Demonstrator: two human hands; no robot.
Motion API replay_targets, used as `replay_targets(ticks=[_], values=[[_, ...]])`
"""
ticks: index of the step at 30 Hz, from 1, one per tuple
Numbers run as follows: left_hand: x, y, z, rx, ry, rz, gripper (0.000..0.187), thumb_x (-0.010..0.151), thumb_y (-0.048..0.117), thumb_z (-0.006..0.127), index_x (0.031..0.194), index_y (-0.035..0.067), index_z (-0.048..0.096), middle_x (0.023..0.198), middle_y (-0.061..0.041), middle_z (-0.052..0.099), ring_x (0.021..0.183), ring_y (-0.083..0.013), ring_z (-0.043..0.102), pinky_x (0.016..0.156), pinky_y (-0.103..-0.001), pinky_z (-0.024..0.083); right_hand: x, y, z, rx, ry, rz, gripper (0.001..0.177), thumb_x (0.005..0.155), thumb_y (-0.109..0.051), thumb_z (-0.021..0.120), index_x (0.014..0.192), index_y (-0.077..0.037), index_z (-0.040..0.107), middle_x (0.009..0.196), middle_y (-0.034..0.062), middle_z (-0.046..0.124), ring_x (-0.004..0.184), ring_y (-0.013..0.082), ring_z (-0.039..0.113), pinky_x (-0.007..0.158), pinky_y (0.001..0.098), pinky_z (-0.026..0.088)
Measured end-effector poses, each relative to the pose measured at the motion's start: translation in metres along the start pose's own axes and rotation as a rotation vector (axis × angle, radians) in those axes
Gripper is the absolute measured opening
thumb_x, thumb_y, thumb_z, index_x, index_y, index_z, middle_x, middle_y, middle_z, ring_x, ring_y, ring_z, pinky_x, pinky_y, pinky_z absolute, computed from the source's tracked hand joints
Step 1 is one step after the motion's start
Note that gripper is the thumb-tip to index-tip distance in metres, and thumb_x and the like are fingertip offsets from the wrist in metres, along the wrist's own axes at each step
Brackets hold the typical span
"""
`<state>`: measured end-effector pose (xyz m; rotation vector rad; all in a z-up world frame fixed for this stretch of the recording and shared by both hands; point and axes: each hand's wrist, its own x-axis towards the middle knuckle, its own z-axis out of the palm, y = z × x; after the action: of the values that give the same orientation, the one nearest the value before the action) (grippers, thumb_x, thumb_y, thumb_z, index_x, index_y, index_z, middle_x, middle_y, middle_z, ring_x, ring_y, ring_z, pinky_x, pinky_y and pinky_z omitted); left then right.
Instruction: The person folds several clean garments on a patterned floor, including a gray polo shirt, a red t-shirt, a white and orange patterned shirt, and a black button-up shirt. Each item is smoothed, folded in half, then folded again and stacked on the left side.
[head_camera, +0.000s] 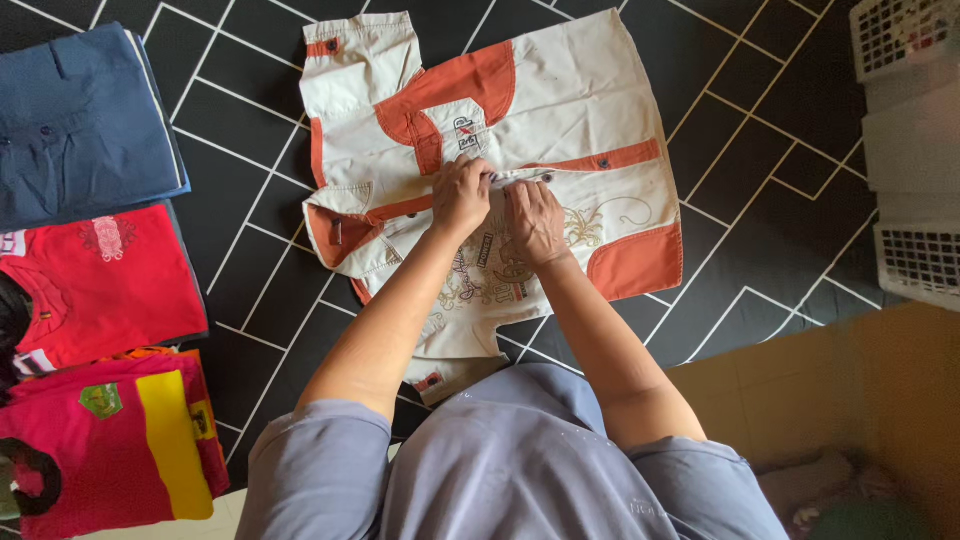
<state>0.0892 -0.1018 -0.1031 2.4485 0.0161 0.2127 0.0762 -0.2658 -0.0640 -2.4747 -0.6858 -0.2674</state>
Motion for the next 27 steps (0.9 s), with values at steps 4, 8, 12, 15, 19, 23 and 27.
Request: replay_targets(ticks=[4, 8, 12, 15, 19, 23, 27], values=[[-0.006, 0.003, -0.003, 0.044, -0.037, 0.046, 0.015, 0.085, 0.010, 0.071, 0.098, 0.017, 0.069, 0.096, -0.007, 0.063, 0.096, -0.0332, 0.060, 0.085, -0.050, 0.044, -0.002, 0.002, -0.001, 0.106, 0.073, -0.044, 0.018, 0.089, -0.005, 0.071, 0.104, -0.006, 0.063, 0.100, 0.0111, 0.066, 0.089, 0.0318, 0.062, 0.078, 0.0430, 0.052], [-0.013, 0.010, -0.003, -0.009, 0.004, 0.090, 0.015, 0.086, 0.009, 0.071, 0.099, 0.017, 0.070, 0.097, -0.007, 0.062, 0.097, -0.0334, 0.060, 0.088, -0.049, 0.046, -0.002, 0.001, -0.001, 0.206, 0.186, -0.095, 0.020, 0.087, -0.002, 0.073, 0.102, -0.006, 0.060, 0.101, 0.0110, 0.068, 0.089, 0.0309, 0.065, 0.079, 0.0409, 0.054], [-0.016, 0.013, -0.002, -0.058, 0.006, 0.068, 0.015, 0.088, 0.006, 0.070, 0.099, 0.016, 0.072, 0.097, -0.007, 0.063, 0.095, -0.0325, 0.060, 0.087, -0.046, 0.048, -0.002, 0.001, -0.001, 0.198, 0.137, 0.027, 0.020, 0.090, -0.003, 0.076, 0.105, -0.006, 0.063, 0.092, 0.0107, 0.066, 0.084, 0.0306, 0.066, 0.076, 0.0408, 0.054], [-0.017, 0.012, -0.004, -0.066, 0.046, 0.090, 0.022, 0.085, 0.000, 0.065, 0.102, 0.012, 0.072, 0.101, -0.007, 0.065, 0.097, -0.0325, 0.061, 0.088, -0.044, 0.049, 0.000, 0.003, 0.000, 0.249, 0.161, 0.034, 0.028, 0.091, -0.002, 0.074, 0.117, -0.004, 0.063, 0.100, 0.0104, 0.071, 0.088, 0.0285, 0.068, 0.078, 0.0385, 0.055], [-0.019, 0.015, -0.008, -0.038, 0.003, 0.060, 0.025, 0.083, -0.004, 0.064, 0.102, 0.009, 0.073, 0.104, -0.006, 0.068, 0.097, -0.0320, 0.062, 0.088, -0.044, 0.049, 0.001, 0.005, 0.002, 0.213, 0.147, 0.011, 0.038, 0.091, 0.000, 0.073, 0.127, -0.002, 0.062, 0.099, 0.0105, 0.070, 0.087, 0.0280, 0.067, 0.079, 0.0394, 0.056], [-0.019, 0.020, -0.012, -0.035, 0.013, 0.092, 0.026, 0.082, -0.001, 0.068, 0.106, 0.009, 0.070, 0.104, -0.007, 0.066, 0.100, -0.0319, 0.061, 0.090, -0.045, 0.047, 0.004, 0.005, 0.003, 0.160, 0.179, -0.033, 0.036, 0.089, -0.001, 0.073, 0.123, -0.003, 0.063, 0.102, 0.0112, 0.070, 0.089, 0.0285, 0.067, 0.080, 0.0396, 0.056], [-0.023, 0.020, -0.013, -0.044, 0.027, 0.106, 0.029, 0.082, -0.002, 0.068, 0.109, 0.011, 0.068, 0.105, -0.007, 0.065, 0.103, -0.0316, 0.061, 0.092, -0.045, 0.046, 0.003, 0.003, 0.003, 0.160, 0.170, -0.017, 0.033, 0.088, -0.002, 0.074, 0.119, -0.006, 0.066, 0.102, 0.0105, 0.068, 0.090, 0.0292, 0.066, 0.078, 0.0393, 0.056]])
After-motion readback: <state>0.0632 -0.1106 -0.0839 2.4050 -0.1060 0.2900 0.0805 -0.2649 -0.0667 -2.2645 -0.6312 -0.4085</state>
